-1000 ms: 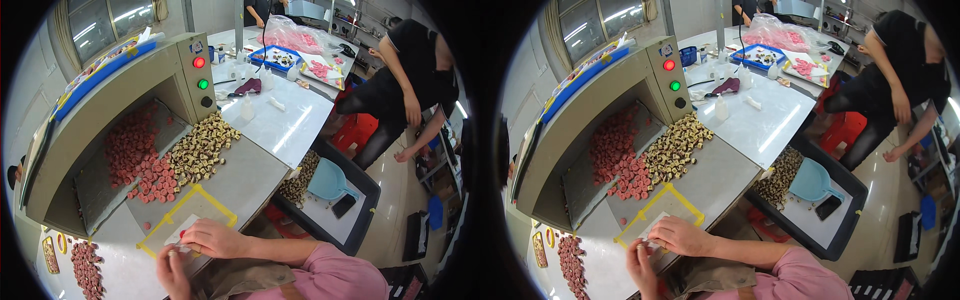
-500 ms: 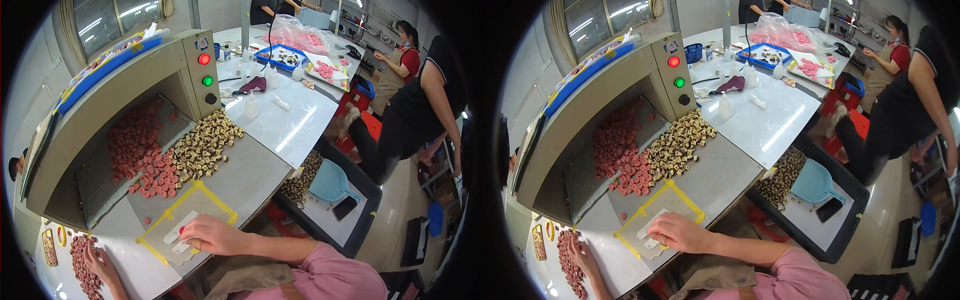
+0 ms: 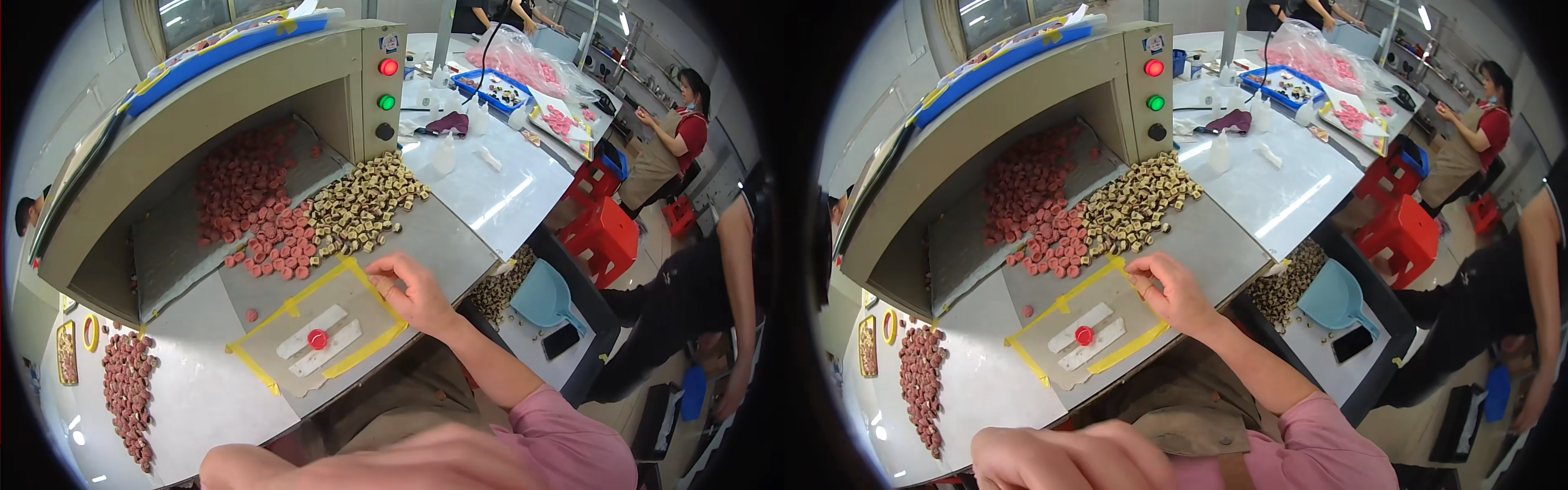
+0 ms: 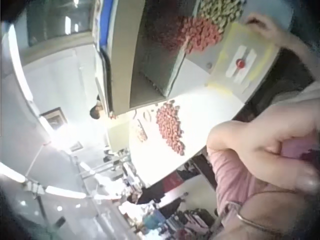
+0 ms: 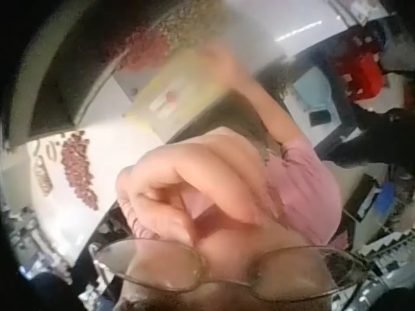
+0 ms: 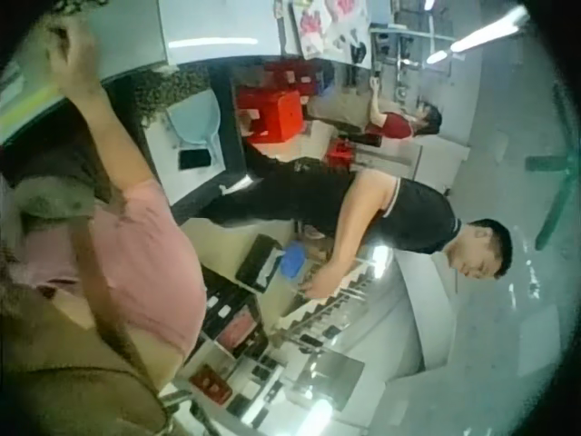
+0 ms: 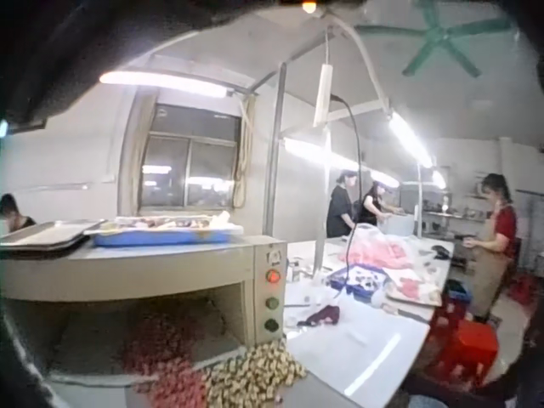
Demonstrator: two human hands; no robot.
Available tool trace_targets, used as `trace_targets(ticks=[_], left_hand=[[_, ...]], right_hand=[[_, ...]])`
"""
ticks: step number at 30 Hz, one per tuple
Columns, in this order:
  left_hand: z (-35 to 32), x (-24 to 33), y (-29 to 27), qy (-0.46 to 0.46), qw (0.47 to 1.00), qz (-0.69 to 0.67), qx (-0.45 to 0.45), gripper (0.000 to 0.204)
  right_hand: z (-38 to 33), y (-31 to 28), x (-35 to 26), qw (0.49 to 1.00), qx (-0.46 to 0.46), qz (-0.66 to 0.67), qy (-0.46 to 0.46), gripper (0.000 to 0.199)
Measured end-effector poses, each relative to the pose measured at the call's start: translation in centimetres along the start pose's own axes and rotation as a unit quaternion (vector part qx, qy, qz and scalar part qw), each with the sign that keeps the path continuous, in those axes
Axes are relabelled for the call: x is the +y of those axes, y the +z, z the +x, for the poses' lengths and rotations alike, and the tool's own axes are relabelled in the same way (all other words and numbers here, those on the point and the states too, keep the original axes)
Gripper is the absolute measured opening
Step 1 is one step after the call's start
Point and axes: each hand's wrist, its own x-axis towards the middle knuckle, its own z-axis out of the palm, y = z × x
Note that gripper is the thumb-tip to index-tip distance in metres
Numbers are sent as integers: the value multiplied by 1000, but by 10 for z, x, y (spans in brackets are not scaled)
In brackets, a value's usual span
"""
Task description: The person squeezes glue from a bottle into a small plastic cap. The person then repeatedly picks up small craft components by hand, applies glue to them, joins the pieces together, and places the assembled items onto the table.
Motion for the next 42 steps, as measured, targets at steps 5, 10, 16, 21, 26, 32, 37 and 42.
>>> trace_targets(ticks=[5,10,16,21,26,32,37,42], left_hand=[[9,-6,2,-16,995,-100,-22,28],[10,-28,2,-13,980,-152,-131,16],[10,-25,40,-18,989,7,145,11],[24,-35,82,2,758,584,291,2],[20,-32,46,33,870,486,80,11],[-22,-24,-20,66,906,418,21,37],[-77,-7,-55,1,831,506,230,31],[-102,-7,-94,-13,760,472,446,22]], right_hand=[[2,4,-1,999,-7,-38,-12,13],[-1,-6,1,999,11,-39,-29,14],[-4,-12,2,999,12,-17,-45,11],[-8,-15,8,999,37,-13,-29,10],[-7,-21,5,999,37,8,-1,10],[-10,-50,-8,988,72,133,24,27],[20,-226,-23,951,305,25,-44,46],[47,-315,-27,910,401,-98,-19,31]])
